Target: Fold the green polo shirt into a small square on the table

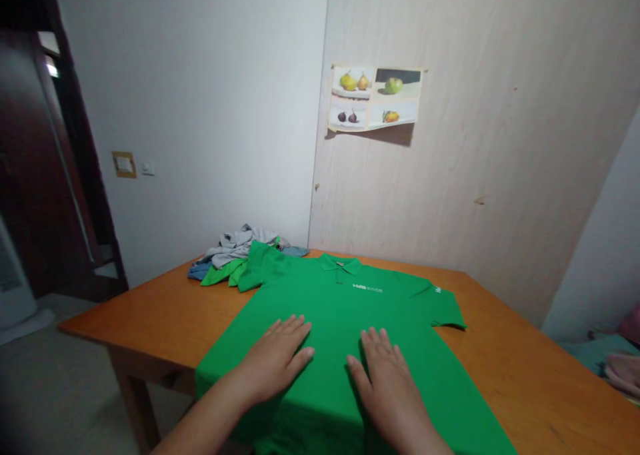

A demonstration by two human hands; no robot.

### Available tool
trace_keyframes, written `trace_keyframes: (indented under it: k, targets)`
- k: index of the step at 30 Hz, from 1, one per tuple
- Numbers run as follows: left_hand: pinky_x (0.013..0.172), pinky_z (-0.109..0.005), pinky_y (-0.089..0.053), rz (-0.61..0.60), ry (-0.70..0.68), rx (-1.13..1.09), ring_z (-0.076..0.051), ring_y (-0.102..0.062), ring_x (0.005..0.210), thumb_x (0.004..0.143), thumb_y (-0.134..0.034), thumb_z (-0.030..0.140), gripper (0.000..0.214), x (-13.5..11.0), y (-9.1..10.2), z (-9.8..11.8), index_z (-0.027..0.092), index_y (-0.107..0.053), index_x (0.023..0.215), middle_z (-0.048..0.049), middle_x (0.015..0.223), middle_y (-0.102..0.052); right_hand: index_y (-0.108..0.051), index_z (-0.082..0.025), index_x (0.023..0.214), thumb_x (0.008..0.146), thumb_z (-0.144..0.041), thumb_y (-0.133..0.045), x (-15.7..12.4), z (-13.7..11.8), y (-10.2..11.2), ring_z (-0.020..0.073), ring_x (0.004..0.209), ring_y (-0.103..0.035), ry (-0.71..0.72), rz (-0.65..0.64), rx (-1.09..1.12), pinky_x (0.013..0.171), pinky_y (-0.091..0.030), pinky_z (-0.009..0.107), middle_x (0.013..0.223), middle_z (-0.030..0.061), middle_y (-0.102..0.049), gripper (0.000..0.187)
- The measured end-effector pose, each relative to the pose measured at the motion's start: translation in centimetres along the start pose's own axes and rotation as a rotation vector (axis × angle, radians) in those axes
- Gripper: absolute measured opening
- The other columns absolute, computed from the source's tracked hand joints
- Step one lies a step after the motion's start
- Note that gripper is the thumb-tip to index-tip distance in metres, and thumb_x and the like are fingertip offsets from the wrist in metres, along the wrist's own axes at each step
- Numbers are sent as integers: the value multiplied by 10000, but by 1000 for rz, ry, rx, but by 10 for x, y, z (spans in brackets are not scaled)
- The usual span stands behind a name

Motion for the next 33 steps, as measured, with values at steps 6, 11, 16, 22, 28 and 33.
trace_keyframes:
  k: [6,11,16,22,28,33]
  targets:
    - [1204,-561,-157,-29,24,-11,-301,-185,1498,942,-304,695,714,-4,-8,-3,273,-404,1510,-71,1607,-268,-440,-204,1493,930,-704,-298,-3,-9,-14,279,1485,-223,53,-78,4,1221,-184,490,1579,43,-326,766]
    - [1207,-556,-133,0,143,24,-305,-153,1504,909,-273,763,796,-21,4,-43,267,-382,1522,-74,1617,-219,-415,-227,1506,890,-752,-302,-9,58,-18,284,1488,-197,-53,-84,-29,1221,-179,521,1589,18,-288,818]
    - [1218,-499,-148,29,215,82,-291,-158,1502,899,-275,775,834,-30,10,-71,236,-374,1528,-86,1614,-216,-468,-240,1479,837,-723,-385,-14,121,-24,312,1478,-212,-136,-84,-42,1207,-222,545,1578,21,-301,808]
    - [1215,-486,-183,14,250,93,-311,-185,1494,892,-292,780,892,-30,13,-80,154,-389,1519,-136,1603,-232,-623,-289,1342,809,-663,-456,-13,154,-28,348,1463,-260,-93,-36,-68,1187,-247,558,1540,48,-402,673]
    - [1211,-485,-193,-6,121,73,-302,-249,1479,958,-337,636,733,7,8,-45,146,-427,1496,-138,1585,-303,-437,-126,1487,910,-690,-305,9,60,-3,293,1481,-235,-140,-5,16,1197,-247,490,1575,114,-340,817]
    - [1210,-516,-164,-53,-32,27,-280,-190,1498,971,-314,627,684,35,-8,-13,215,-405,1510,-95,1605,-262,-378,-151,1521,959,-649,-307,29,-30,6,263,1495,-189,111,-126,131,1217,-187,448,1597,87,-288,755]
Point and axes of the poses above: each hand's wrist, its own x-axis towards the middle knuckle, its own y-axis out of the back of the hand, z = x × y, the point moved 4 cm from there along x, towards the middle knuckle
